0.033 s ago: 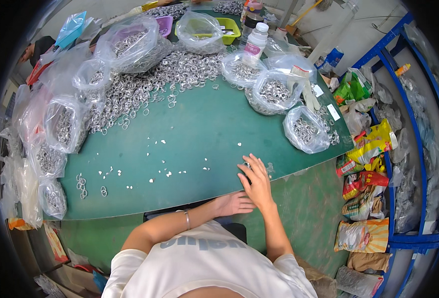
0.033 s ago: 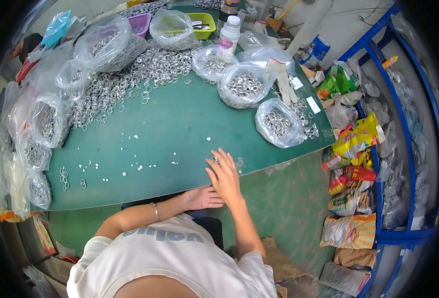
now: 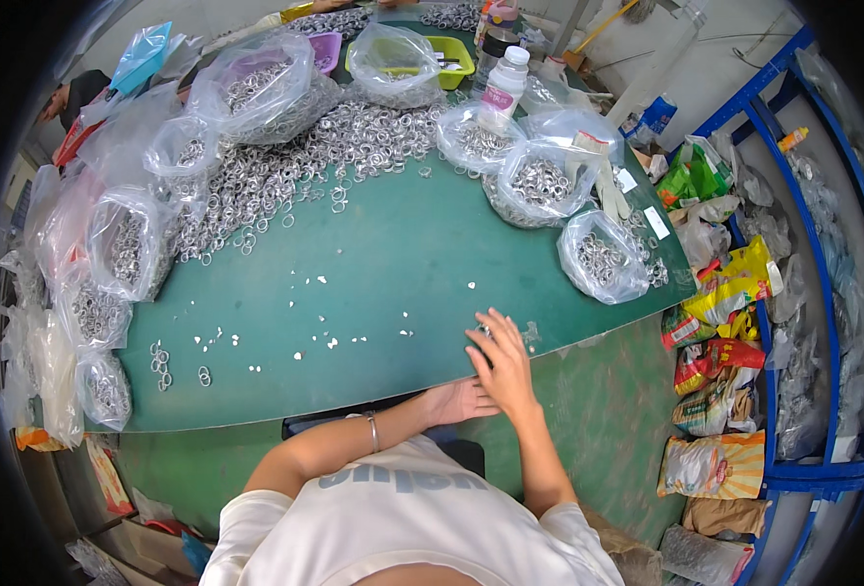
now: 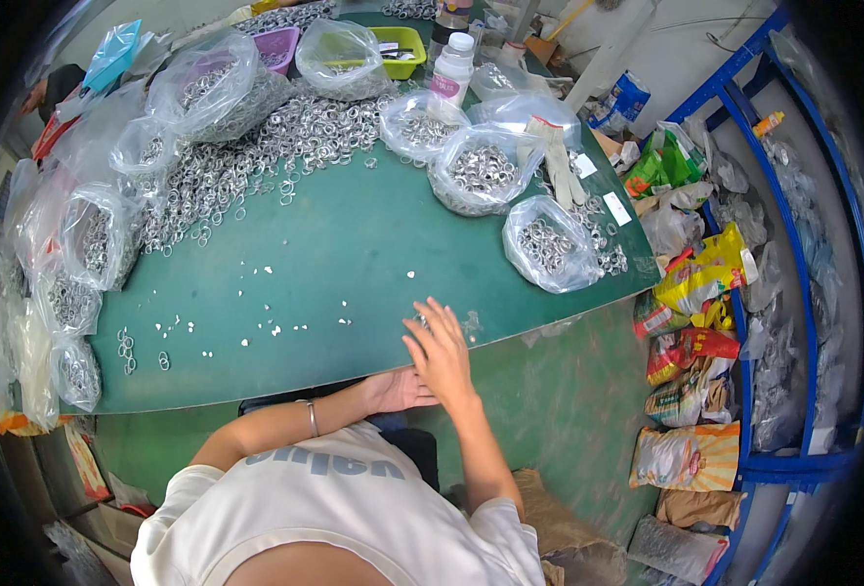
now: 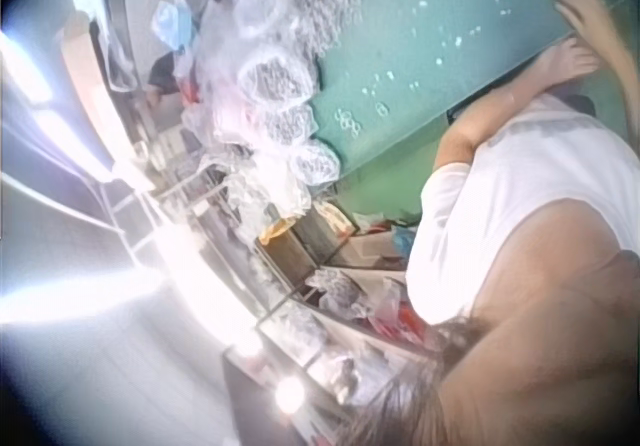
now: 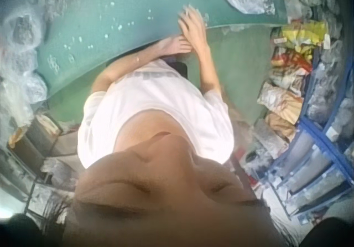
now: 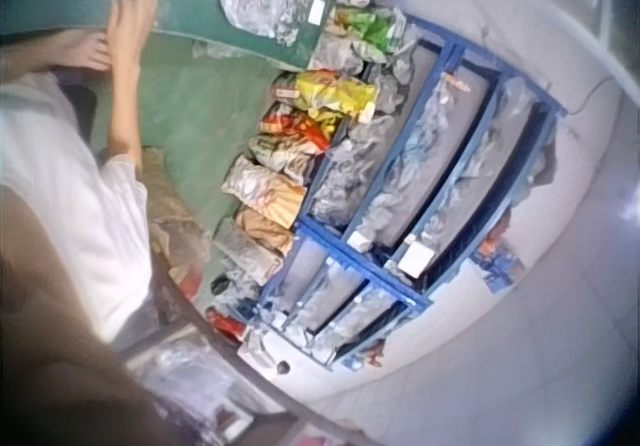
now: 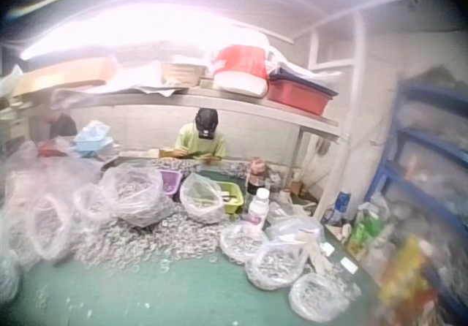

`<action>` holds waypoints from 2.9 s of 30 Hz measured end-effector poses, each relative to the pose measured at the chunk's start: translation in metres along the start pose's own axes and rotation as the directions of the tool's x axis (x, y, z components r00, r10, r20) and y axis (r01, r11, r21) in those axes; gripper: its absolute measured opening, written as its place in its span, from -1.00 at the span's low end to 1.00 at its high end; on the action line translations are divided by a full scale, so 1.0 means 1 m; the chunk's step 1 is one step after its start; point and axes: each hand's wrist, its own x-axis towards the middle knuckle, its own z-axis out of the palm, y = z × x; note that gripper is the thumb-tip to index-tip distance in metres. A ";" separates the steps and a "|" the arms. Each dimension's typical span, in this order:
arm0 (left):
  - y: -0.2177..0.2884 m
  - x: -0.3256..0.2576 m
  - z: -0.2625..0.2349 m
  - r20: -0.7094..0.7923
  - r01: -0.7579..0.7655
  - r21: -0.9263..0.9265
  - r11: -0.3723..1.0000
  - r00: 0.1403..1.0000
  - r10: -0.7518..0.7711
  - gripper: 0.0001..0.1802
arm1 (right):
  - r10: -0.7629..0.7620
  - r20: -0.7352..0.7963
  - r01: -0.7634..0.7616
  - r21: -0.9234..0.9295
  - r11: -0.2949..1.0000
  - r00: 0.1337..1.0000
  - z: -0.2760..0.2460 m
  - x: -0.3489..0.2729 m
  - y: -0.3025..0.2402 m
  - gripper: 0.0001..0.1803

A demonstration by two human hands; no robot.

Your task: The person sorts and collects metal rings on a green workbench by hand, gathering them into small piles before placing them into a plastic container. They use a cloth to wipe the surface and handle various plastic bags containing the rings.

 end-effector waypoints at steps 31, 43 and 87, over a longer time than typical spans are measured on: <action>0.116 0.189 0.178 -0.365 -0.258 0.555 0.790 0.779 0.511 -0.54 | 0.466 -0.488 -0.322 0.352 0.879 0.738 -0.003 -0.029 -0.020 -0.68; 0.119 0.020 0.176 0.009 -0.219 0.906 0.362 0.865 0.502 -0.59 | 0.454 -0.516 -0.254 0.412 0.875 0.727 -0.012 -0.044 -0.025 -0.73; 0.101 -0.266 0.041 0.168 0.430 0.897 -0.106 -0.110 0.980 -0.54 | -0.194 0.416 0.124 0.188 0.974 0.889 0.095 0.141 -0.080 -0.39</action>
